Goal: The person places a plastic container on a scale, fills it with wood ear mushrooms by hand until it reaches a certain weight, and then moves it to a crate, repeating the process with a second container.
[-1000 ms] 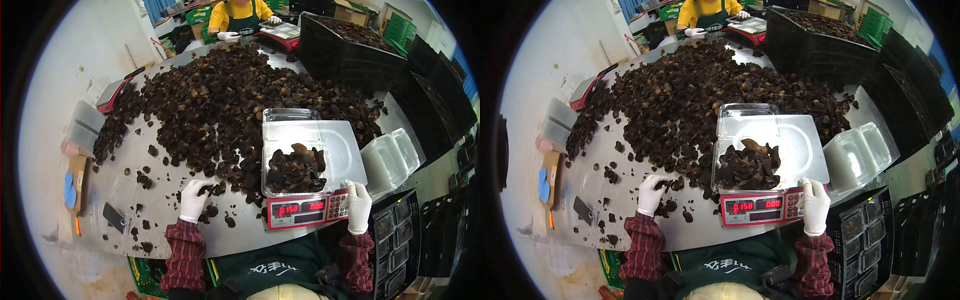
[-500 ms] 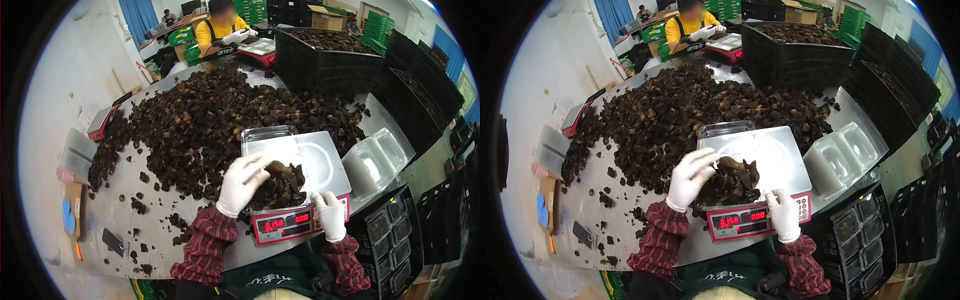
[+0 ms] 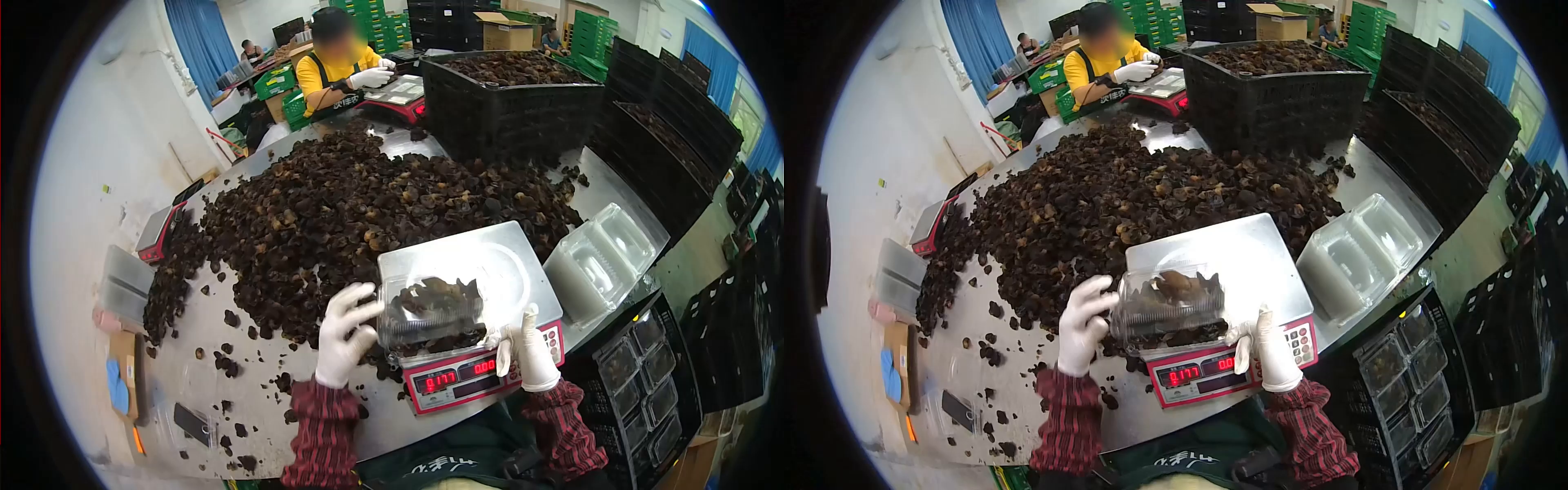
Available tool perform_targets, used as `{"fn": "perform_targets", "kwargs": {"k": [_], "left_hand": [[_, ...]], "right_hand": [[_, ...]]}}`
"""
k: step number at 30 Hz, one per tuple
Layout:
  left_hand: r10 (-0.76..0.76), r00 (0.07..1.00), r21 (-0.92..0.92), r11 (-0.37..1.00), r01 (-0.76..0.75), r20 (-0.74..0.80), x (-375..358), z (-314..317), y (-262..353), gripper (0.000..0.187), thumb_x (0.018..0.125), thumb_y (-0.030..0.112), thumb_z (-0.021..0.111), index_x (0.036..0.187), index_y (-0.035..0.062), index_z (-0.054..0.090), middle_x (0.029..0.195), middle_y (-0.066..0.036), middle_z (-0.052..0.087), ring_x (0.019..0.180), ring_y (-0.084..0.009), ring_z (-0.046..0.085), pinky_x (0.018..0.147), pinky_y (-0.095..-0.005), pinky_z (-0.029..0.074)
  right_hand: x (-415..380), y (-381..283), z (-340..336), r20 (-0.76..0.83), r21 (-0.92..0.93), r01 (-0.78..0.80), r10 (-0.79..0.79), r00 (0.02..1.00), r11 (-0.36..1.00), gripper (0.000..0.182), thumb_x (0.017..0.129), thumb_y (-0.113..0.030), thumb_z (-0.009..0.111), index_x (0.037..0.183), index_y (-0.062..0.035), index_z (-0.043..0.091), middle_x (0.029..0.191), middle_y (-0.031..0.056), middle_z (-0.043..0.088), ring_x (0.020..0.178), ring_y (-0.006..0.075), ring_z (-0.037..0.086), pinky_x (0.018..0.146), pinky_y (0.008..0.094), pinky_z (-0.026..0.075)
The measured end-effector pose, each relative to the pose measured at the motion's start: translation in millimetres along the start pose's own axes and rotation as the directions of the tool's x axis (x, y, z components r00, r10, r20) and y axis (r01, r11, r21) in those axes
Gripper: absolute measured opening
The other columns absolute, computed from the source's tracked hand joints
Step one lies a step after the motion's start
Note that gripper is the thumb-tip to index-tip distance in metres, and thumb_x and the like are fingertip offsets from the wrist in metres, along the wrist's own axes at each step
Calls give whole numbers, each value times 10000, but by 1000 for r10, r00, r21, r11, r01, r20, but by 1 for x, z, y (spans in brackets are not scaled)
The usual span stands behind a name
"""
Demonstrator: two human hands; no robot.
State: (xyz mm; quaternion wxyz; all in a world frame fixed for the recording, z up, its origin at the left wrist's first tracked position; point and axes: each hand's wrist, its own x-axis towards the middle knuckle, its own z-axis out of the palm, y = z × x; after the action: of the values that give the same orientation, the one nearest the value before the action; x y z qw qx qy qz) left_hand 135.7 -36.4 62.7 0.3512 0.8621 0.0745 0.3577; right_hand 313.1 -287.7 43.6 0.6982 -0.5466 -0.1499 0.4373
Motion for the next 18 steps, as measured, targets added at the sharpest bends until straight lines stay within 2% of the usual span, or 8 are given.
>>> {"fn": "perform_targets", "kwargs": {"k": [1, 2, 3, 4, 5, 9, 13, 18], "left_hand": [[-57, 998, 74, 996, 54, 33, -14, -1, 9, 443, 811, 369, 695, 1141, 78, 646, 1177, -131, 555, 1051, -271, 536, 972, -374, 396], [-226, 973, -34, 973, 227, 52, -26, 4, 15, 468, 742, 310, 766, 1138, 92, 645, 1146, -102, 538, 1012, -230, 543, 893, -336, 441], [-397, 915, -215, 890, 403, 70, -38, 13, 20, 460, 765, 156, 751, 1190, 71, 598, 1035, -68, 561, 912, -175, 563, 795, -273, 469], [-532, 838, -410, 743, 529, 118, -46, 18, 23, 471, 781, 97, 720, 1223, 59, 561, 990, -59, 568, 860, -155, 567, 758, -252, 475], [-639, 744, -576, 539, 614, 196, -51, 23, 25, 488, 797, 37, 690, 1256, 46, 525, 945, -50, 575, 809, -134, 572, 720, -230, 482], [-684, 702, -763, 341, 548, 199, -50, 30, 42, 531, 812, -51, 597, 1304, 20, 411, 843, -85, 565, 725, -196, 625, 664, -330, 555], [-674, 735, -738, 460, 494, 72, -51, 39, 41, 570, 748, -114, 535, 1288, 8, 399, 778, -93, 554, 635, -214, 610, 602, -340, 539], [-649, 761, -664, 562, 494, 16, -55, 43, 38, 584, 817, -66, 551, 1348, 53, 340, 833, -51, 545, 660, -146, 560, 587, -269, 495]], "right_hand": [[1, 0, -1, -6, 3, 2, -2, 1000, 1000, 590, 990, -474, 295, 791, 4, 578, 527, 67, 552, 406, 119, 506, 424, 208, 391], [2, 2, -1, -21, -37, 38, -39, 999, 999, 521, 986, -423, 347, 801, 5, 581, 530, 61, 555, 416, 112, 512, 434, 207, 394], [3, 3, 0, -32, -78, 72, -74, 997, 994, 453, 981, -372, 399, 812, 5, 584, 533, 56, 559, 426, 106, 518, 444, 206, 397], [-3, -17, 14, -85, -282, -55, 32, 996, 958, 275, 944, -231, 498, 835, 5, 589, 551, 46, 574, 451, 91, 531, 469, 198, 410], [-3, -13, 12, -61, -192, -61, 50, 997, 979, 169, 905, -152, 562, 849, 3, 599, 571, 38, 588, 470, 77, 537, 479, 194, 418], [2, 1, 4, -28, -186, -56, 52, 998, 981, 196, 909, -180, 556, 851, 0, 606, 575, 21, 592, 450, 62, 514, 424, 194, 371], [5, 12, 8, 4, -158, 48, -48, 999, 986, 173, 887, -153, 559, 821, 4, 590, 562, 21, 580, 437, 68, 510, 406, 209, 363], [-7, 15, 19, -108, -199, 137, -161, 981, 970, 149, 864, -103, 576, 763, 1, 542, 531, 17, 534, 433, 104, 547, 419, 260, 433]]}}
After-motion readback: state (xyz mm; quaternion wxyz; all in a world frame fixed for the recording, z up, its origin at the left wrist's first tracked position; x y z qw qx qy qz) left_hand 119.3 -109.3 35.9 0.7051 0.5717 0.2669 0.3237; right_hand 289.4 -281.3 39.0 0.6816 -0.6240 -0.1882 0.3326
